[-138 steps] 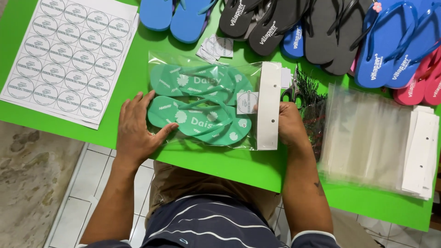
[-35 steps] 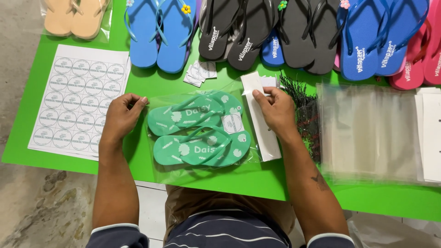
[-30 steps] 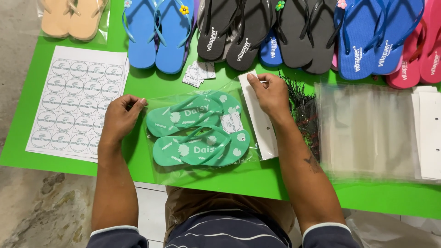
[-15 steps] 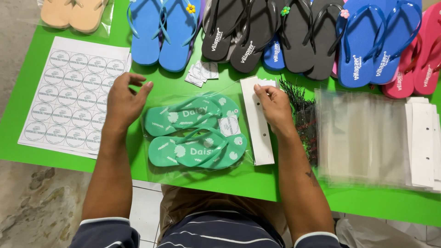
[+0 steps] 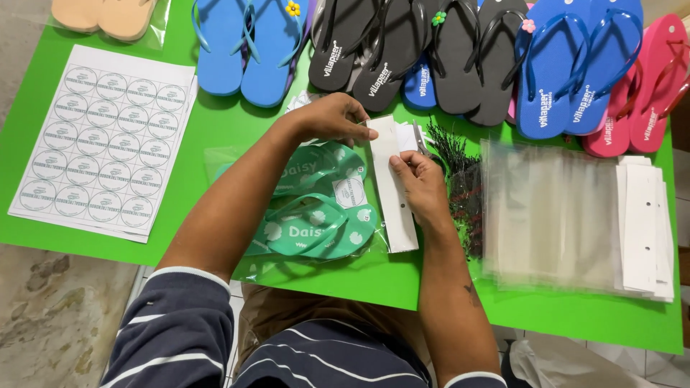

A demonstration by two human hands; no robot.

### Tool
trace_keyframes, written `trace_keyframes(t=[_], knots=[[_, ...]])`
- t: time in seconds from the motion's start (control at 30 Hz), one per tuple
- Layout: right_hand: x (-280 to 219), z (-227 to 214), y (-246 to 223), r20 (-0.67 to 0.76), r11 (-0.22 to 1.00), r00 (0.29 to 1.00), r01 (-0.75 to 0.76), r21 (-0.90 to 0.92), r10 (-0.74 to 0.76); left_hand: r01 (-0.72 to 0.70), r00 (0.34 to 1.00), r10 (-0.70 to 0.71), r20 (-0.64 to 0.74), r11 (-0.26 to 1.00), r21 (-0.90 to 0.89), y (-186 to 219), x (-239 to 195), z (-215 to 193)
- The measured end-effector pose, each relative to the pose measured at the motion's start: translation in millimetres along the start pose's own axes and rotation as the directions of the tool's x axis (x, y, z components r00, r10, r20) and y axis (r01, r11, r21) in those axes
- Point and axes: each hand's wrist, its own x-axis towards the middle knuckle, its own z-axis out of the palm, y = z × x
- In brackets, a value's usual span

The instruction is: Trimming excess material from flip-flop straps with scissors and organizing them for packaging.

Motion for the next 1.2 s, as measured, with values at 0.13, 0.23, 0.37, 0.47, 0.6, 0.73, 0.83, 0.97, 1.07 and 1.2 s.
trace_keyframes(t=[0.13, 0.23, 0.37, 0.47, 0.6, 0.73, 0.83, 0.97, 1.07, 1.2], knots=[[9, -4, 8, 0.012, 1.000, 1.000, -0.006, 0.028, 0.006, 0.069, 0.997, -0.067, 0.030, 0.997, -0.044, -4, 18, 3], [11, -5, 8, 0.030, 0.999, 0.999, -0.023, 0.037, 0.022, 0.153, 0.985, -0.139, 0.101, 0.978, -0.141, -7, 24, 8], [8, -3, 3, 0.068, 0.998, 0.997, -0.046, 0.053, 0.043, 0.206, 0.968, -0.167, 0.188, 0.955, -0.212, -14, 31, 11], [16, -4, 16, 0.081, 0.996, 0.995, -0.065, 0.061, 0.060, 0.238, 0.956, -0.185, 0.228, 0.942, -0.236, -20, 36, 14], [14, 0, 8, 0.087, 0.993, 0.992, -0.095, 0.076, 0.089, 0.235, 0.959, -0.190, 0.210, 0.947, -0.218, -21, 36, 16], [5, 0, -14, 0.133, 0.983, 0.977, -0.176, 0.046, 0.168, 0.252, 0.959, -0.193, 0.210, 0.916, -0.312, -24, 33, 15], [3, 1, -19, 0.155, 0.984, 0.973, -0.179, 0.020, 0.173, 0.232, 0.965, -0.170, 0.199, 0.907, -0.352, -22, 30, 16], [-6, 4, -35, 0.199, 0.982, 0.963, -0.186, 0.010, 0.181, 0.201, 0.975, -0.155, 0.156, 0.920, -0.336, -22, 27, 11], [-4, 2, -32, 0.220, 0.984, 0.960, -0.180, 0.009, 0.173, 0.200, 0.977, -0.170, 0.130, 0.942, -0.270, -17, 15, 8], [-3, 0, -32, 0.249, 0.984, 0.954, -0.177, 0.010, 0.169, 0.173, 0.985, -0.163, 0.060, 0.956, -0.237, -23, 9, 9]])
